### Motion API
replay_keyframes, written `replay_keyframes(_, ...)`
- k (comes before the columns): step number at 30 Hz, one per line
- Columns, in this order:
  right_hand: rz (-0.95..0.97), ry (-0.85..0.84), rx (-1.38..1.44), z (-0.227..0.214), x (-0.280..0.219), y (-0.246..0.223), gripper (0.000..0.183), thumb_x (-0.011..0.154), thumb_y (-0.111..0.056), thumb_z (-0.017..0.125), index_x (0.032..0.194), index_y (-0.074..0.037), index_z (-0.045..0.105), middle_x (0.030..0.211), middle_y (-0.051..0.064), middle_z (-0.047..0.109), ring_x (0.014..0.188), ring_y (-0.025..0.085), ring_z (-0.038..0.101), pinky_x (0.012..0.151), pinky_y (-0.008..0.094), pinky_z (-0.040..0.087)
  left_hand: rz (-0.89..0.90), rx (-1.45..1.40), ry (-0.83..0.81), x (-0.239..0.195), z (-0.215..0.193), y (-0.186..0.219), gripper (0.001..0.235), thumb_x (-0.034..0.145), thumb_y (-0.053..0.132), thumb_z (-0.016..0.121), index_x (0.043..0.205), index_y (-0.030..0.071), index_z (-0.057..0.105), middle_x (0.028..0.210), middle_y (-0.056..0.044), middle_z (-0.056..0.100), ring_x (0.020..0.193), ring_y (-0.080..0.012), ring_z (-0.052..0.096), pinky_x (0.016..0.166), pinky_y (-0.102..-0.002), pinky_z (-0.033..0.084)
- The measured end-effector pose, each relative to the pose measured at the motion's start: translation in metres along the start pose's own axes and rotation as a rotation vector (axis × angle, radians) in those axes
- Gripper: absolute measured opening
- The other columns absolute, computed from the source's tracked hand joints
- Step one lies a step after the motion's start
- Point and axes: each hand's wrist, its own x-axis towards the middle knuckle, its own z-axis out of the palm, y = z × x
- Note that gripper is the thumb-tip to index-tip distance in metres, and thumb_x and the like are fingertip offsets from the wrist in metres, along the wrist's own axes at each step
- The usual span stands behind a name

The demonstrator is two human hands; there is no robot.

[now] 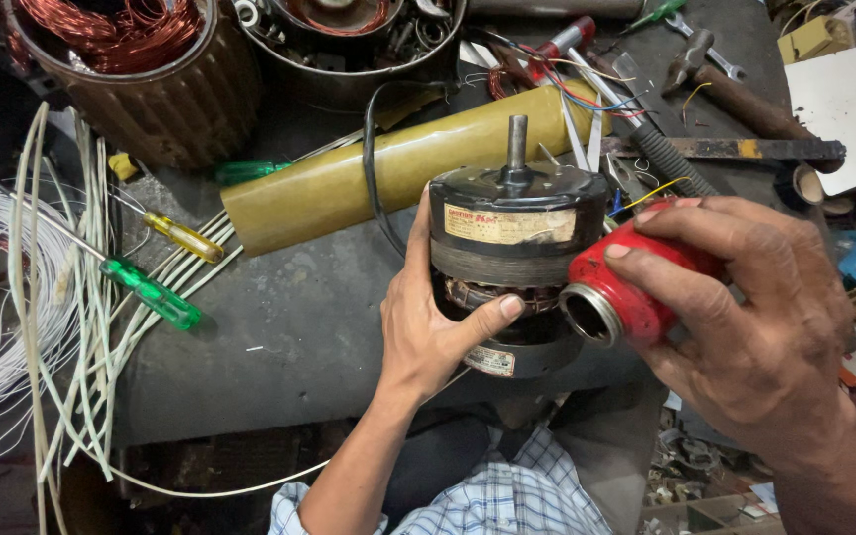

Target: The person applies liquid from a red can to the motor housing, then disassembles the motor by separating the stator and end caps. They use a screwdriver to adjust or remove components from the stator windings.

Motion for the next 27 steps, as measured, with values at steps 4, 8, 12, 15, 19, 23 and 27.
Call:
replay_keyframes(4,0.008,0.006,0.018,-0.001,-0.0005,-0.0001,0.065,0.062,-0.015,0.093,0.121,-0.017,0.068,0.123,0.006,0.064,0.12,0.032,0.06,0.102,0.046,0.05,0.004,-0.001,0.003,-0.0005,-0.0007,0.001,0.124,0.073,0.068,0.074,0.166,0.004,0.021,0.137,-0.018,0.07,0.127,-0.032,0.071,0.113,-0.044,0.052)
replay_keyframes(8,0.011,0.012,0.029,-0.0013,0.0002,-0.0011,0.063,0.062,-0.014,0.093,0.12,-0.016,0.069,0.123,0.006,0.064,0.12,0.032,0.06,0.101,0.045,0.05,0.003,-0.009,0.001,-0.0006,-0.0013,0.0023,0.124,0.073,0.068,0.074,0.166,0.004,0.021,0.137,-0.018,0.071,0.128,-0.0318,0.071,0.113,-0.043,0.052)
replay_keyframes(12,0.006,0.018,0.041,-0.0022,0.0013,-0.0012,0.063,0.062,-0.011,0.092,0.12,-0.015,0.069,0.123,0.007,0.064,0.12,0.033,0.06,0.101,0.046,0.05,0.002,-0.011,0.001,-0.0004,-0.0011,0.0032,0.124,0.073,0.067,0.074,0.166,0.005,0.021,0.137,-0.017,0.071,0.128,-0.0316,0.071,0.113,-0.043,0.052)
replay_keyframes(15,0.006,0.009,0.037,-0.0027,0.0022,-0.0015,0.064,0.061,-0.01,0.091,0.121,-0.015,0.069,0.123,0.007,0.064,0.119,0.033,0.06,0.101,0.046,0.05,0.0,-0.015,0.004,-0.0004,-0.0012,0.0033,0.124,0.073,0.067,0.074,0.166,0.005,0.022,0.137,-0.017,0.071,0.128,-0.0315,0.071,0.113,-0.043,0.052)
replay_keyframes(19,0.012,0.002,0.029,-0.0035,0.0025,-0.0023,0.066,0.059,-0.009,0.09,0.121,-0.015,0.069,0.123,0.007,0.064,0.119,0.033,0.06,0.101,0.046,0.05,0.013,-0.014,0.005,-0.0006,-0.0018,0.0036,0.124,0.074,0.066,0.075,0.166,0.004,0.022,0.138,-0.018,0.07,0.129,-0.0319,0.071,0.114,-0.043,0.051)
replay_keyframes(23,0.01,0.007,0.025,-0.0024,0.0013,-0.0015,0.064,0.062,-0.01,0.091,0.121,-0.015,0.069,0.123,0.007,0.064,0.119,0.033,0.06,0.101,0.046,0.05,0.009,-0.018,0.005,-0.0004,-0.0018,0.0037,0.124,0.074,0.066,0.075,0.166,0.004,0.022,0.137,-0.017,0.071,0.128,-0.0313,0.071,0.113,-0.042,0.052)
replay_keyframes(27,0.011,-0.001,-0.002,0.0002,-0.001,0.0011,0.063,0.065,-0.016,0.094,0.122,-0.016,0.068,0.123,0.007,0.064,0.12,0.032,0.06,0.102,0.046,0.05,0.0,-0.019,0.003,-0.0001,-0.0011,0.0036,0.123,0.073,0.065,0.075,0.166,0.005,0.022,0.136,-0.017,0.072,0.126,-0.0309,0.072,0.112,-0.042,0.053)
